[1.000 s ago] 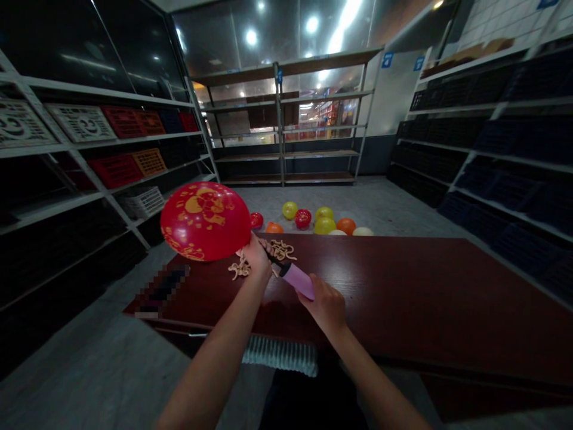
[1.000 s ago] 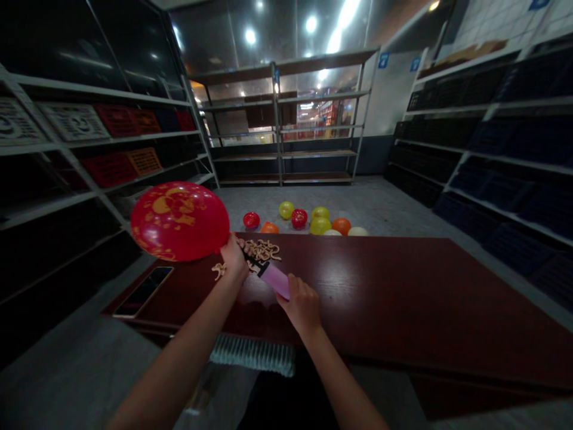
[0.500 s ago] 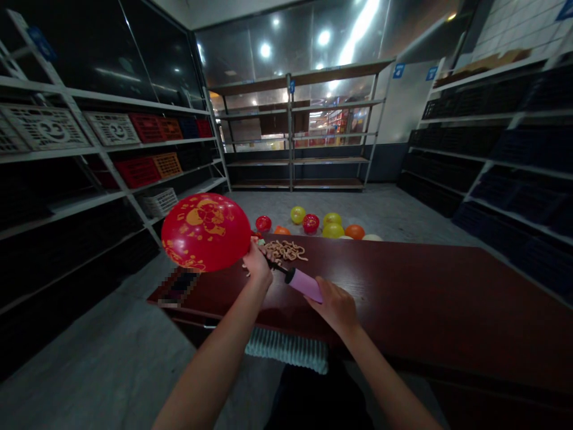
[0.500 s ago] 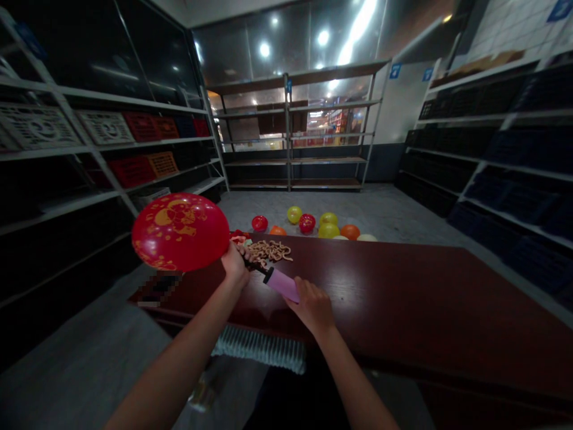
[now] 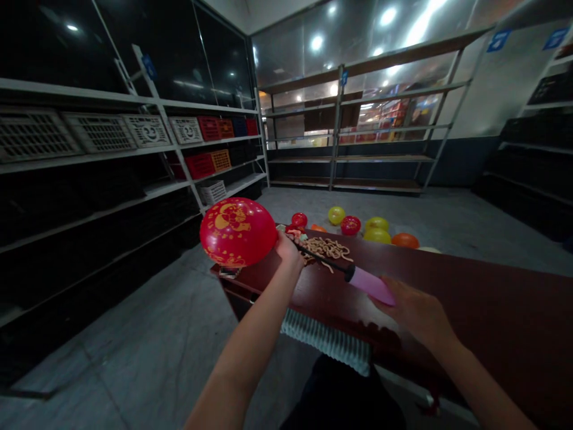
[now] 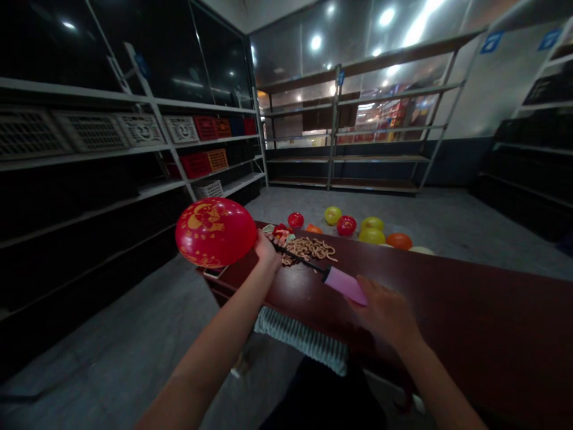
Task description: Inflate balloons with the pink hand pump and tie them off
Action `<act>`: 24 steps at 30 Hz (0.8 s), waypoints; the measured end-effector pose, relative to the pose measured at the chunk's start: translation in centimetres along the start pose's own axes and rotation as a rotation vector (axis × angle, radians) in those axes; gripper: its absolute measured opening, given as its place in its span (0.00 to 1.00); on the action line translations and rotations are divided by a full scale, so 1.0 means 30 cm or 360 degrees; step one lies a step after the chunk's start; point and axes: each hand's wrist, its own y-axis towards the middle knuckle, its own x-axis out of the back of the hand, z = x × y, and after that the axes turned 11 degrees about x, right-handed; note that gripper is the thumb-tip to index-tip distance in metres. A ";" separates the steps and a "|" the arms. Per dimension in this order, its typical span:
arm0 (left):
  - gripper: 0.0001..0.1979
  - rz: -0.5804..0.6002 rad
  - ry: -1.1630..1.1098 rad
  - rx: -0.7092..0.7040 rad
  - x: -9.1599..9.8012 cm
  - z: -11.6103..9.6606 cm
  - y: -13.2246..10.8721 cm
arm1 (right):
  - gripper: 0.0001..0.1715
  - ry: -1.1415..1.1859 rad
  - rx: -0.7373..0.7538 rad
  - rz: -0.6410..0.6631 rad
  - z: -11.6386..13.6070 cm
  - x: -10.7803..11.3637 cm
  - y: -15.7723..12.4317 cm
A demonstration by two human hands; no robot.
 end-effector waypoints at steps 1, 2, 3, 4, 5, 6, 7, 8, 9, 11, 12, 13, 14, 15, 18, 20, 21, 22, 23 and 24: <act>0.18 -0.0002 -0.0039 -0.0031 -0.006 0.022 -0.008 | 0.22 0.0028 -0.0012 0.0064 0.002 0.017 0.006; 0.17 -0.0027 -0.0067 -0.0049 -0.012 0.045 -0.019 | 0.22 0.0040 -0.0032 0.0130 0.008 0.037 0.015; 0.16 -0.0045 -0.0085 -0.0045 -0.018 0.070 -0.034 | 0.22 0.0044 -0.0049 0.0192 0.018 0.058 0.025; 0.16 -0.0056 -0.0097 -0.0026 -0.024 0.095 -0.053 | 0.22 0.0040 -0.0063 0.0247 0.031 0.080 0.038; 0.17 -0.0072 -0.0096 0.0011 -0.029 0.119 -0.074 | 0.21 0.0023 -0.0076 0.0288 0.046 0.102 0.052; 0.17 -0.0077 -0.0089 0.0054 -0.035 0.143 -0.096 | 0.20 -0.0004 -0.0100 0.0311 0.063 0.123 0.066; 0.18 -0.0066 -0.0083 0.0091 -0.039 0.164 -0.118 | 0.19 -0.0027 -0.0096 0.0325 0.079 0.142 0.079; 0.19 -0.0055 -0.0082 0.0114 -0.044 0.181 -0.138 | 0.19 -0.0036 -0.0085 0.0330 0.094 0.159 0.089; 0.19 -0.0039 -0.0085 0.0131 -0.047 0.195 -0.155 | 0.19 -0.0039 -0.0076 0.0337 0.107 0.172 0.097; 0.20 0.0017 -0.0099 0.0172 -0.050 0.209 -0.176 | 0.20 -0.0049 -0.0086 0.0349 0.125 0.186 0.099; 0.20 0.0051 -0.0096 0.0208 -0.049 0.211 -0.180 | 0.21 -0.0048 -0.0088 0.0348 0.131 0.186 0.094; 0.21 0.0084 -0.0085 0.0250 -0.047 0.210 -0.181 | 0.22 -0.0045 -0.0089 0.0339 0.135 0.182 0.086; 0.22 0.0112 -0.0071 0.0277 -0.044 0.208 -0.178 | 0.23 -0.0040 -0.0088 0.0320 0.137 0.174 0.074; 0.22 0.0129 -0.0057 0.0286 -0.040 0.205 -0.174 | 0.24 -0.0034 -0.0088 0.0289 0.138 0.164 0.061; 0.20 0.0087 -0.0012 0.0224 -0.025 0.195 -0.152 | 0.27 -0.0039 -0.0077 0.0183 0.120 0.127 0.013; 0.19 0.0072 0.0026 0.0214 -0.013 0.183 -0.133 | 0.27 -0.0082 -0.0032 0.0140 0.088 0.110 -0.022; 0.19 0.0053 0.0027 0.0207 -0.007 0.174 -0.122 | 0.27 -0.0114 0.0003 0.0133 0.068 0.105 -0.040; 0.19 0.0038 0.0021 0.0209 -0.001 0.163 -0.111 | 0.26 -0.0151 0.0039 0.0130 0.045 0.103 -0.059; 0.18 0.0023 0.0011 0.0208 0.004 0.150 -0.101 | 0.26 -0.0189 0.0071 0.0126 0.021 0.104 -0.077; 0.18 0.0009 0.0001 0.0203 0.010 0.137 -0.091 | 0.26 -0.0223 0.0100 0.0120 -0.003 0.108 -0.095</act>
